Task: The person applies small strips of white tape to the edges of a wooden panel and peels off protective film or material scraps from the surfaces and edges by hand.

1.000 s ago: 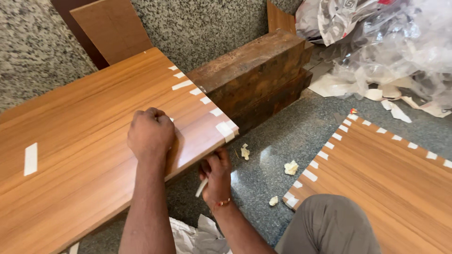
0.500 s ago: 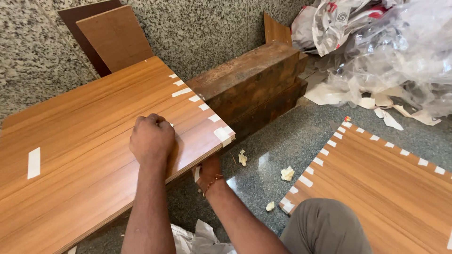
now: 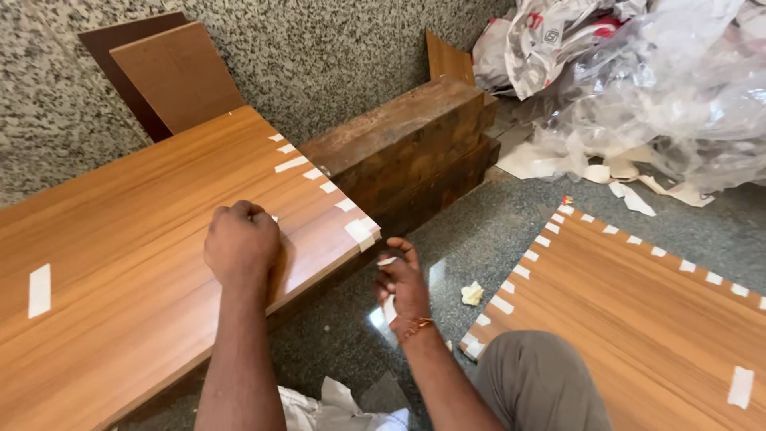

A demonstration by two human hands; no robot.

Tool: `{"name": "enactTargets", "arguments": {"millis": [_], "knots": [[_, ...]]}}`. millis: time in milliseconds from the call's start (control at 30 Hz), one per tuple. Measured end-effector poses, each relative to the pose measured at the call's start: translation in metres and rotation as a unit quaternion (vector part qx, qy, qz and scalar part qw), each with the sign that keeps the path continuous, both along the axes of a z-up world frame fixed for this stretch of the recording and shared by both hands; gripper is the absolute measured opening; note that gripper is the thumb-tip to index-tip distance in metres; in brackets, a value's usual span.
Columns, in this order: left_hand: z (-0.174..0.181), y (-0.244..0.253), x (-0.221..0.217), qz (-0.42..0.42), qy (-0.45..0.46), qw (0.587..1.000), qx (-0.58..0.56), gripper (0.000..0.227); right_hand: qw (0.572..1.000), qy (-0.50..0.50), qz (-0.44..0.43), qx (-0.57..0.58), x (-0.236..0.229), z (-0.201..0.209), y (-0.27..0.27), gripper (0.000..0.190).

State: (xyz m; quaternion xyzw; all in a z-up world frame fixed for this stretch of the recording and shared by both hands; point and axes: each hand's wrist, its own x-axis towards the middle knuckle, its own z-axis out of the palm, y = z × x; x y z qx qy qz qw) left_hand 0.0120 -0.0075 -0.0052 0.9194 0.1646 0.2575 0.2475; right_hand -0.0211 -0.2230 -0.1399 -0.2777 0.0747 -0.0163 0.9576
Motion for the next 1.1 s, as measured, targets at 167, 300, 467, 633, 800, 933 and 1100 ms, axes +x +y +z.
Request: {"name": "enactTargets", "arguments": {"millis": [167,300,467,633,800,933,1100], "knots": [[0.000,-0.002,-0.005,0.010,0.007,1.000,-0.009,0.026,0.997,-0.061,0.015,-0.040,-0.030,0.046,-0.038,0.012],[0.004,-0.003,-0.006,0.008,0.006,1.000,-0.010,0.026,0.985,-0.154,0.028,-0.066,-0.022,0.089,-0.046,0.007],[0.007,-0.006,-0.013,0.004,-0.015,1.000,-0.014,0.026,0.866,-0.170,0.090,-0.461,0.017,0.143,-0.039,0.016],[0.005,-0.005,-0.014,0.004,-0.026,1.000,-0.014,0.026,0.568,-0.260,0.056,-0.779,0.035,0.166,-0.030,0.020],[0.002,-0.002,-0.011,0.002,-0.036,0.999,-0.016,0.026,0.469,-0.299,0.006,-0.831,0.032,0.176,-0.015,0.017],[0.004,-0.004,-0.013,0.005,-0.034,0.999,-0.012,0.026,0.420,-0.239,0.043,-0.875,0.027,0.187,-0.005,0.019],[0.007,-0.003,-0.014,0.006,-0.003,1.000,-0.021,0.027,0.401,-0.208,0.087,-0.888,0.030,0.188,0.000,0.018]]}}
